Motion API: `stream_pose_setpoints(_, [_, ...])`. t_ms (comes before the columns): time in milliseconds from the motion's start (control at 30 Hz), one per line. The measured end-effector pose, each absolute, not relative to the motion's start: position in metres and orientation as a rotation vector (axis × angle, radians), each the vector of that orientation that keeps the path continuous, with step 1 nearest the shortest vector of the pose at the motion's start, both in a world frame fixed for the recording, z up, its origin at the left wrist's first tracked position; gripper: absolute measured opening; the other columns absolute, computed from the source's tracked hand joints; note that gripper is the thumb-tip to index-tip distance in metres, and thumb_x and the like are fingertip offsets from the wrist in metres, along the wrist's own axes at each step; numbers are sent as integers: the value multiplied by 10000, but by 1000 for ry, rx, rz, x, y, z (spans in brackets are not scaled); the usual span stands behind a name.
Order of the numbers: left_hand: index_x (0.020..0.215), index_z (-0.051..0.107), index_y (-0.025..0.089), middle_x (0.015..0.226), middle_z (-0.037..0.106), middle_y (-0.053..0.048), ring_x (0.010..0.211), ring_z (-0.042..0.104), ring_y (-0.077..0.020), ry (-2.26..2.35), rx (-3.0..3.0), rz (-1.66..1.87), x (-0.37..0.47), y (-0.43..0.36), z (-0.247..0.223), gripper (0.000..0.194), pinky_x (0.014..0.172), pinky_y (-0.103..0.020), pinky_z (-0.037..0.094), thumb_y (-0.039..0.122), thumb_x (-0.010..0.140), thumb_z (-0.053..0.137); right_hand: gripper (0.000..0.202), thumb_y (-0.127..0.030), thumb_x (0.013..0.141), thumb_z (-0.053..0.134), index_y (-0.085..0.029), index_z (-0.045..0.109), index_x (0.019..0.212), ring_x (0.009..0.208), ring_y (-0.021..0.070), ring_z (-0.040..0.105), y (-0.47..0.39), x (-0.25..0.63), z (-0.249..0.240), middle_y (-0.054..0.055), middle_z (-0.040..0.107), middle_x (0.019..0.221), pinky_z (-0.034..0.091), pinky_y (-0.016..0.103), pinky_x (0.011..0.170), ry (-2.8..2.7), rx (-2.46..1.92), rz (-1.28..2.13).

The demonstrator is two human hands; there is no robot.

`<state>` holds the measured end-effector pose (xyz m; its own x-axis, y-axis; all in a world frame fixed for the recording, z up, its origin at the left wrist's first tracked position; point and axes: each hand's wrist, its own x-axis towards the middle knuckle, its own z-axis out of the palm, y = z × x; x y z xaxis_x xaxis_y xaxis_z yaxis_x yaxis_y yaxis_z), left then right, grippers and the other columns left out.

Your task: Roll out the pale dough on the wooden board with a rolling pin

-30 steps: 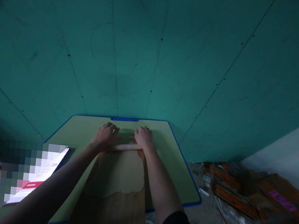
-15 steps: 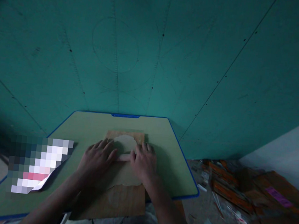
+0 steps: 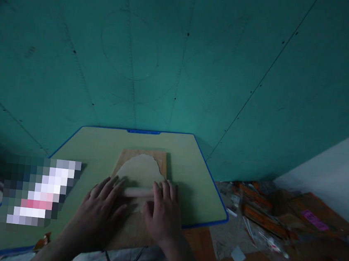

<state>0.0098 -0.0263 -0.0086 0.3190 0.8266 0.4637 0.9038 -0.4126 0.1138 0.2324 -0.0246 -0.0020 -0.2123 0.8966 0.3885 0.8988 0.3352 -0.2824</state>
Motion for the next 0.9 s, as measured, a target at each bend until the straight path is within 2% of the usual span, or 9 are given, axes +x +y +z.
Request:
stream_pose_setpoints(67, [1425, 510, 180, 1462, 579, -199, 1347, 514, -406, -1622, -2411, -677, 11, -22, -6, 512, 1031, -599, 484, 462, 998, 482, 530, -285, 907, 615, -161, 545, 1418, 1390, 377, 470, -22, 234, 1, 186, 601, 1410, 359, 636, 1185, -2161, -1581, -25])
stream_pose_setpoints(267, [1352, 581, 157, 1453, 581, -218, 1327, 535, -426, -1644, -2405, -535, 13, -1, 3, 533, 1032, -629, 470, 546, 1009, 459, 570, -373, 959, 622, -88, 546, 1446, 1457, 401, 413, -6, 239, 17, 245, 513, 1521, 383, 589, 1179, -2314, -1644, 0])
stream_pose_setpoints(467, [1354, 596, 156, 1450, 590, -222, 1338, 545, -404, -1727, -2379, -393, 16, 30, 15, 591, 1050, -586, 463, 608, 1013, 428, 536, -433, 994, 584, -106, 577, 1418, 1360, 383, 524, 20, 237, 39, 237, 532, 1504, 462, 524, 1092, -2421, -1676, 55])
stream_pose_setpoints(667, [1338, 615, 159, 1485, 567, -205, 1410, 492, -363, -1879, -2409, -305, 24, 66, 32, 526, 1108, -512, 432, 544, 1031, 432, 731, -626, 989, 520, -118, 483, 1513, 1441, 373, 449, 65, 241, 43, 237, 449, 1582, 357, 521, 1165, -2476, -1660, 204])
stream_pose_setpoints(767, [1321, 626, 204, 1447, 600, -166, 1392, 505, -339, -1946, -2417, -294, 27, 85, 36, 459, 1074, -479, 456, 501, 1039, 418, 701, -618, 1014, 466, -143, 468, 1529, 1461, 342, 428, 91, 241, 40, 197, 435, 1604, 333, 478, 1181, -2435, -1681, 321])
stream_pose_setpoints(900, [1218, 673, 203, 1281, 684, -147, 1236, 613, -319, -2002, -2405, -272, 28, 114, 39, 428, 967, -439, 510, 470, 1039, 390, 636, -579, 1035, 438, -151, 503, 1502, 1449, 295, 445, 126, 236, 35, 169, 483, 1574, 321, 408, 1182, -2315, -1778, 428])
